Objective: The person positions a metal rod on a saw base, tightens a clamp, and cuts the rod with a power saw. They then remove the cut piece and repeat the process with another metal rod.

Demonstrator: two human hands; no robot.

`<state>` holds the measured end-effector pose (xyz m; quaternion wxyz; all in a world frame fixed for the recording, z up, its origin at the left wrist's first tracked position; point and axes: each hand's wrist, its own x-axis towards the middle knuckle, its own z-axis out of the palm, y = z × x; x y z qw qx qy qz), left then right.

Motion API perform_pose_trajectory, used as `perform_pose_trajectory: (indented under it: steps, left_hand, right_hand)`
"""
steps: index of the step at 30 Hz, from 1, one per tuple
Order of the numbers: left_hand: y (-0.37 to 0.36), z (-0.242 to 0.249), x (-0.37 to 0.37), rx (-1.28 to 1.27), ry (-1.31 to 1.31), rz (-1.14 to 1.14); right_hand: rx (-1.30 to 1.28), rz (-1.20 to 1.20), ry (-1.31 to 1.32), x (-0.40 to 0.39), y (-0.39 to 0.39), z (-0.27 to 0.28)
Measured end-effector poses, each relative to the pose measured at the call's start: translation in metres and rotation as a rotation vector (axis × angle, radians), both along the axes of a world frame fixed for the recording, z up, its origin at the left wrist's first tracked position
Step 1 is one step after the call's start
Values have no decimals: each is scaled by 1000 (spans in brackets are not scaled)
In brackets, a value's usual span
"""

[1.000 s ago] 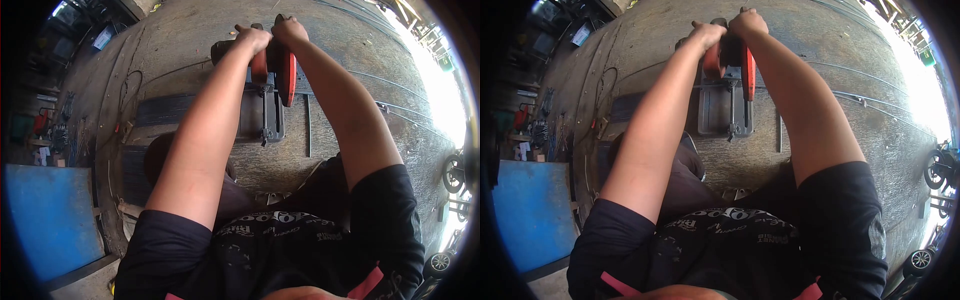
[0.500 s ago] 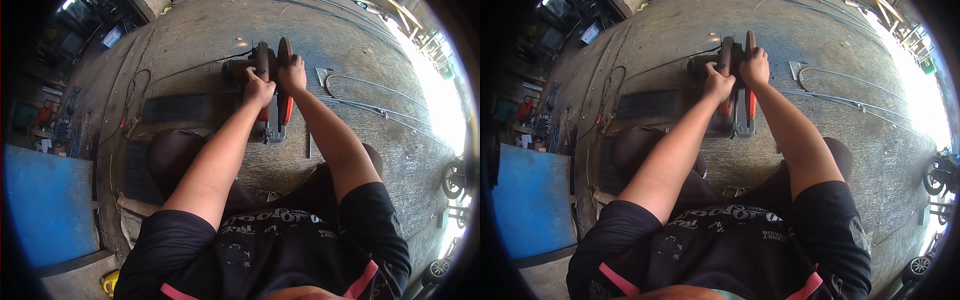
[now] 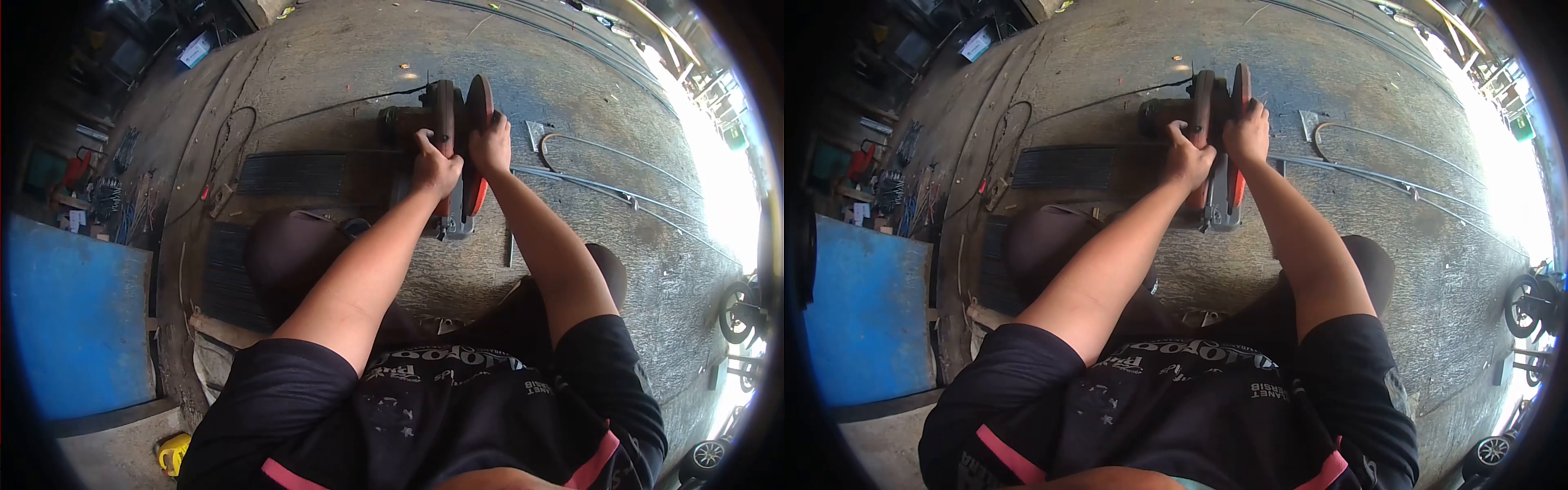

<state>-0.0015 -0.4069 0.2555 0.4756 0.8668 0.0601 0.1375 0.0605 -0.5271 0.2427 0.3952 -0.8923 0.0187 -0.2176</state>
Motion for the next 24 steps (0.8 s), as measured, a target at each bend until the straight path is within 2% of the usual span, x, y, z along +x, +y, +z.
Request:
perform_pose_trajectory:
  steps: [3,24]
  left_hand:
    - [0,2,-1,-2,75,-1]
    - [1,-2,-1,-58,63,-19]
  right_hand:
    - [3,12,-32,1,0,-2]
    - [10,15,-34,3,-1,-5]
